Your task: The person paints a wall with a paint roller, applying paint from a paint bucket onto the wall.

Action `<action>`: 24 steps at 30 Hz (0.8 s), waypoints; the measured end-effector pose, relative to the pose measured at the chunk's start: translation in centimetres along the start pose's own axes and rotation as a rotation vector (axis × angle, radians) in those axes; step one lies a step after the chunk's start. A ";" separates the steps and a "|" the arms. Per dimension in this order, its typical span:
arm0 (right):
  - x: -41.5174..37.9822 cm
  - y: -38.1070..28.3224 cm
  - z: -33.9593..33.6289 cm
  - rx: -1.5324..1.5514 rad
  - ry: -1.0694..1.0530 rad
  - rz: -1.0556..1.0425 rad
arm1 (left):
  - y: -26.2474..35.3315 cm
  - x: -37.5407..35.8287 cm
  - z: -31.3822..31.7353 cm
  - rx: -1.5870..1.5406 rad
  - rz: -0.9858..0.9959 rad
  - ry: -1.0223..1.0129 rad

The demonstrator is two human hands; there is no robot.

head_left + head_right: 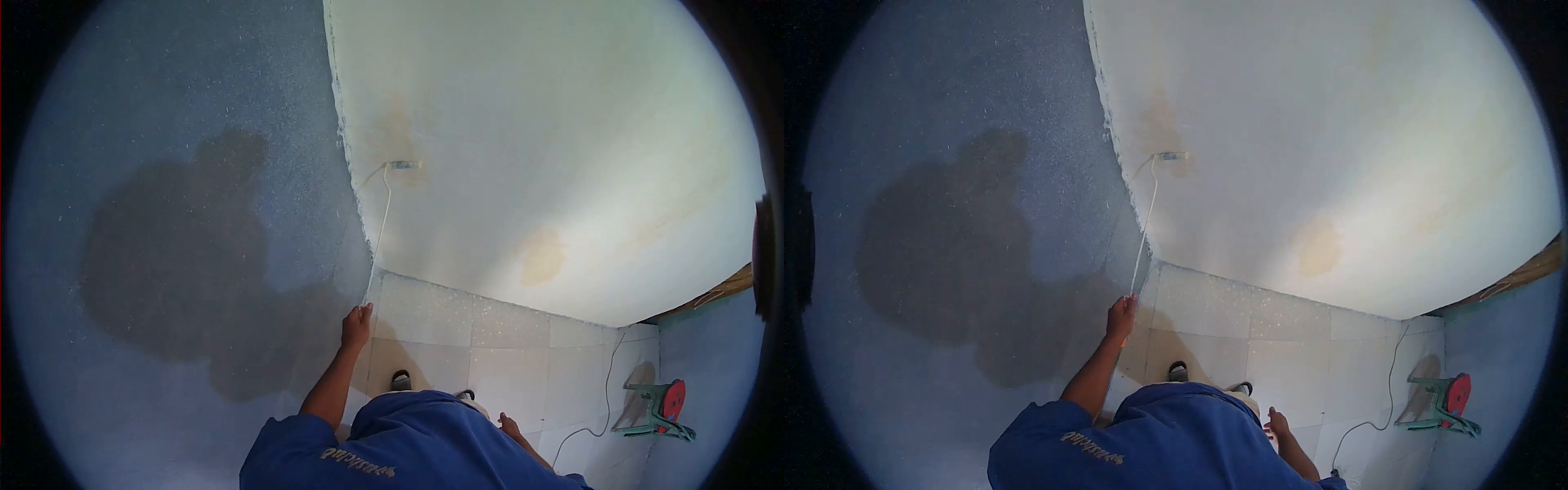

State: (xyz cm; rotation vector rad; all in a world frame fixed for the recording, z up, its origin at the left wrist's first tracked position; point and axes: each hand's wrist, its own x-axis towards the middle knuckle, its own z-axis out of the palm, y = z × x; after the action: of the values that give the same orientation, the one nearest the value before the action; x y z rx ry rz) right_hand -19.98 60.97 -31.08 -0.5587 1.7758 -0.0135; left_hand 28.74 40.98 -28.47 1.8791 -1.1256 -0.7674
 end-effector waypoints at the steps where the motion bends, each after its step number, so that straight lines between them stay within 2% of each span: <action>1: 0.1 -0.1 0.0 -0.006 -0.010 -0.004 | -0.2 0.1 0.0 0.027 -0.005 -0.015; 6: 0.3 -1.2 0.0 -0.008 -0.008 -0.023 | -1.1 -0.4 -0.1 0.076 0.050 0.049; 8: 1.0 -1.3 0.2 0.077 -0.024 -0.046 | -0.7 -0.7 -0.6 0.084 -0.066 -0.058; 12: 1.1 -1.1 0.4 0.018 0.058 -0.114 | 0.3 -1.1 -0.8 0.040 -0.004 -0.002; 14: 1.8 -0.1 0.2 -0.073 -0.045 -0.203 | 1.1 -0.6 -1.0 0.041 0.030 0.008; 15: 2.2 0.5 0.1 -0.073 -0.047 -0.200 | 1.4 -0.3 -0.9 0.042 0.028 0.006; 17: 1.1 0.3 0.1 0.013 -0.019 -0.058 | 1.5 0.0 -0.7 -0.046 0.035 0.037; 21: -0.4 0.1 0.1 0.036 -0.004 -0.020 | 0.6 -0.2 0.0 0.009 0.003 0.016; 23: -2.5 -1.6 0.7 -0.010 0.161 0.031 | -1.3 0.1 1.0 0.020 0.068 0.037; 24: -2.5 -1.5 0.6 -0.006 0.164 0.030 | -1.5 0.0 1.1 0.018 0.072 0.035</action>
State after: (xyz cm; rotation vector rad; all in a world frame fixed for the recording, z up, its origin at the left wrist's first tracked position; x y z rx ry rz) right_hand -18.41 60.74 -28.53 -0.5485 1.9442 -0.0338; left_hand 28.42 41.03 -30.29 1.8494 -1.1747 -0.6837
